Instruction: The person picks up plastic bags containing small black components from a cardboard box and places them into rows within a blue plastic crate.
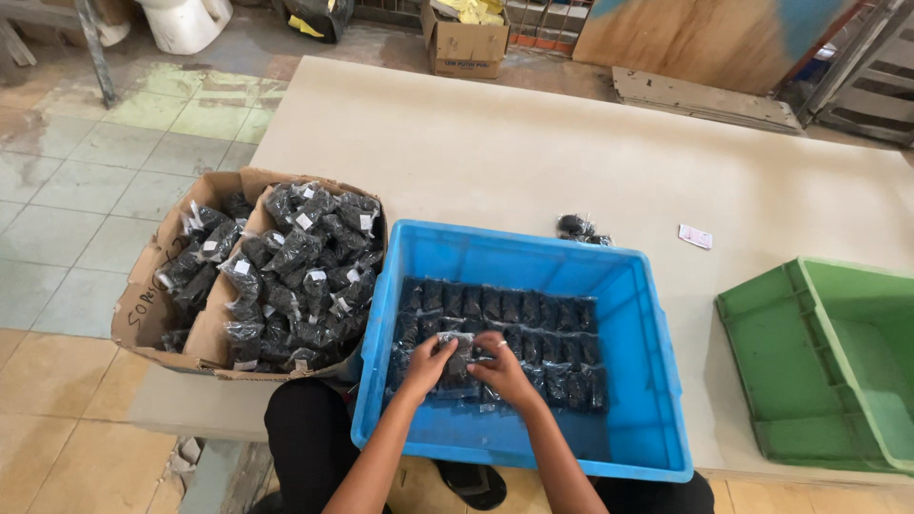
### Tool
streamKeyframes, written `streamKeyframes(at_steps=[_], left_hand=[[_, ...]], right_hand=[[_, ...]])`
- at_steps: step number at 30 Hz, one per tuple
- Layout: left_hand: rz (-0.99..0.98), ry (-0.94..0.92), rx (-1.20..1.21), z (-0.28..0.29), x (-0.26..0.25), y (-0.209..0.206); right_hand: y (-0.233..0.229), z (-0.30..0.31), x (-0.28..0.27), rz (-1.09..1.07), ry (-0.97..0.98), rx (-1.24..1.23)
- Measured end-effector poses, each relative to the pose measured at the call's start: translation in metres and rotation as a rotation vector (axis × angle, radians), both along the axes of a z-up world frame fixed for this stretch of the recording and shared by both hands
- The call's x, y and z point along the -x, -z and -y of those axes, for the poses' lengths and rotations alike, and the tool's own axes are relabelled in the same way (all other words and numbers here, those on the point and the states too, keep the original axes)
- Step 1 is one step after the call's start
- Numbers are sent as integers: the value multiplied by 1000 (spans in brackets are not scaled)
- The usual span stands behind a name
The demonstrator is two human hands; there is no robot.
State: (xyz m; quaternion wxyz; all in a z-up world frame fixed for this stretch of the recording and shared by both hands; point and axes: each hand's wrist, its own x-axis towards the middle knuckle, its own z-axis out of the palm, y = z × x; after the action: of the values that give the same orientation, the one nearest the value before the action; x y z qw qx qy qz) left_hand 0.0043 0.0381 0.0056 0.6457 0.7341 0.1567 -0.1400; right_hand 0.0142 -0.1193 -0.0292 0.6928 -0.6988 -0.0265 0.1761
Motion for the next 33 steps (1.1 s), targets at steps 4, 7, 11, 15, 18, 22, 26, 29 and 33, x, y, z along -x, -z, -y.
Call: streamKeyframes(at_steps=[4,7,11,15,18,22,26,29,33], left_hand=[[2,32,-110,-4,-3,8],[-66,56,-110,-9,-11,20],[-292,195,-91,-15,-8,26],[-668,136,97,-22,-11,45],[-747,183,-20,-30,-11,58],[-628,310,-366,-30,-8,72],[-699,234,-501,-31,-9,87],[-721,193,-555,-34,-10,87],[-809,1,-435,-33,-13,80]], right_hand=[[-6,-10,1,103,-189,146],[-8,-20,-4,16,-198,88],[9,-31,-11,61,-221,293],[28,-41,-14,-26,-385,300],[37,-55,-10,-168,-430,352],[50,-70,-1,-23,-486,489],[71,-76,11,-2,-523,450],[79,-76,17,110,-477,525],[68,-69,13,130,-633,461]])
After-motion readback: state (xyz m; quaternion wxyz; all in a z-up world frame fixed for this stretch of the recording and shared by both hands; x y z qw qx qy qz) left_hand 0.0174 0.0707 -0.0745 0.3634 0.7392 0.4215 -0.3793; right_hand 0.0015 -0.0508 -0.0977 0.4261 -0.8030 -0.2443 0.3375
